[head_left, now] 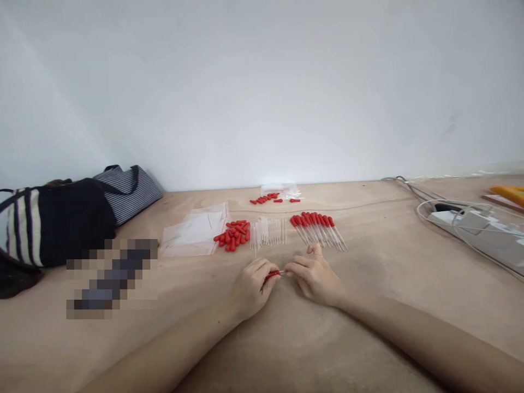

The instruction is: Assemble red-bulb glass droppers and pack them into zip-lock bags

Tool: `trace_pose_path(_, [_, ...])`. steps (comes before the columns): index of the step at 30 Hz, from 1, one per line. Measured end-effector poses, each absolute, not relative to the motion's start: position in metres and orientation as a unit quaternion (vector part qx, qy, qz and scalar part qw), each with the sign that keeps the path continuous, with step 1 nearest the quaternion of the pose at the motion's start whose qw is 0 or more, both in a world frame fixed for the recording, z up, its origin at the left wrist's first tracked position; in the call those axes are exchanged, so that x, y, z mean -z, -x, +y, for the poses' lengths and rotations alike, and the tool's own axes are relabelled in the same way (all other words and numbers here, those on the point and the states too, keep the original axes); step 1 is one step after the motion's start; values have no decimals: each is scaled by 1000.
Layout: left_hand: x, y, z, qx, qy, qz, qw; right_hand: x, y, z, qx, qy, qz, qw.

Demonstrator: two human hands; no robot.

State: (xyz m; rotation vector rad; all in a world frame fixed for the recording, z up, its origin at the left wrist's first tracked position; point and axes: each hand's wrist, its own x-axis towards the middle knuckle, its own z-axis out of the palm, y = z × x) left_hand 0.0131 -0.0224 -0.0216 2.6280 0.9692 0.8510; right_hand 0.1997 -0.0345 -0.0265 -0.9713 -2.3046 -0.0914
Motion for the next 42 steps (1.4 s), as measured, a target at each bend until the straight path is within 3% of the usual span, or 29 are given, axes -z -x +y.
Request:
trace_pose_path(24, [22, -12, -17, -303, -904, 296, 67, 21, -203, -30, -87, 369, -885, 270])
trace_pose_path(31, [20, -7, -11, -297, -895, 317, 103, 9, -211, -29, -10, 386, -894, 227])
trace_pose_path(38, [17, 10, 3, -310, -862, 398, 48, 8, -237, 4, -94, 613, -712, 329])
trace_pose_path(42, [21, 13, 6, -301, -864, 398, 61, 7, -240, 30, -67, 704, -643, 293])
